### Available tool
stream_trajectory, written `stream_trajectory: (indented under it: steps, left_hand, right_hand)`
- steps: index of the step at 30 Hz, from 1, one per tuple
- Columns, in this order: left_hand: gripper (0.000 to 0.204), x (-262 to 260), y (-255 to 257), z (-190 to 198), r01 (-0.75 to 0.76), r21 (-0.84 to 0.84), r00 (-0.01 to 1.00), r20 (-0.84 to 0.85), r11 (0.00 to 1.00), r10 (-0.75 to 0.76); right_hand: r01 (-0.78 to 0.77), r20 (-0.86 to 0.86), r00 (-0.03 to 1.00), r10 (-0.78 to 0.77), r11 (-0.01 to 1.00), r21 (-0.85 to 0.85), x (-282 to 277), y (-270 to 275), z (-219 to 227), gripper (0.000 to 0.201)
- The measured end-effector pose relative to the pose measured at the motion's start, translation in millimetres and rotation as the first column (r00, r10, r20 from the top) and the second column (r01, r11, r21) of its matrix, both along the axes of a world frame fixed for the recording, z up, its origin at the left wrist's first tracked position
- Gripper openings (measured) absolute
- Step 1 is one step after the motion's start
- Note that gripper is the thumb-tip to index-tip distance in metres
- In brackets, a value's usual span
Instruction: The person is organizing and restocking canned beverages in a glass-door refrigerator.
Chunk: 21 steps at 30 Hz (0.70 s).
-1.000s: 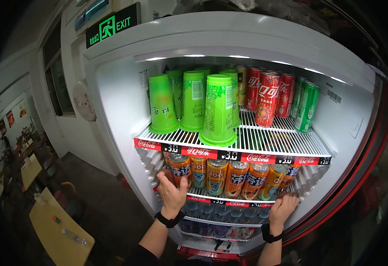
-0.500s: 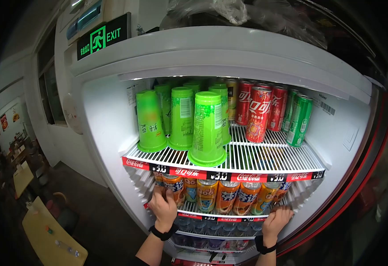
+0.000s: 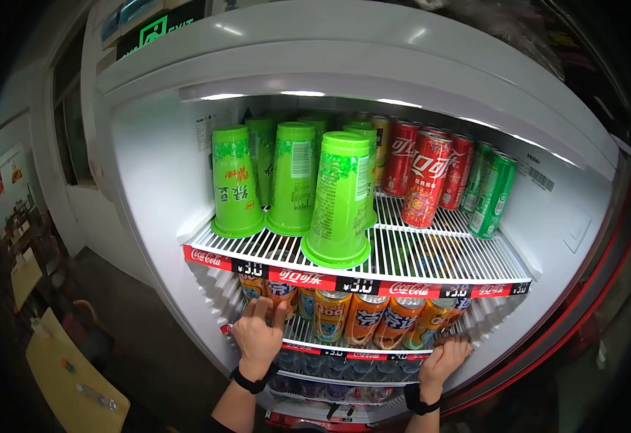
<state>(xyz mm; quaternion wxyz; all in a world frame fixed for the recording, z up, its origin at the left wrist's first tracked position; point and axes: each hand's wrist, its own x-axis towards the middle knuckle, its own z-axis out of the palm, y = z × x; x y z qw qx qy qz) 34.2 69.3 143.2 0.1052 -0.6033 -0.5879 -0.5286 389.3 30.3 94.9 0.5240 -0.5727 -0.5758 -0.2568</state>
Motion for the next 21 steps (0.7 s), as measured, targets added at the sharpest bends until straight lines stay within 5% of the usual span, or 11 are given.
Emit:
stream_trajectory:
  steps: [21]
  left_hand:
    - [0.023,-3,2,0,0.005,0.031,0.998,-0.062,1.000,-0.003]
  right_hand:
    - [-0.068,-0.043,0.997,0.066,0.997,-0.043,-5,-17,8,0.015]
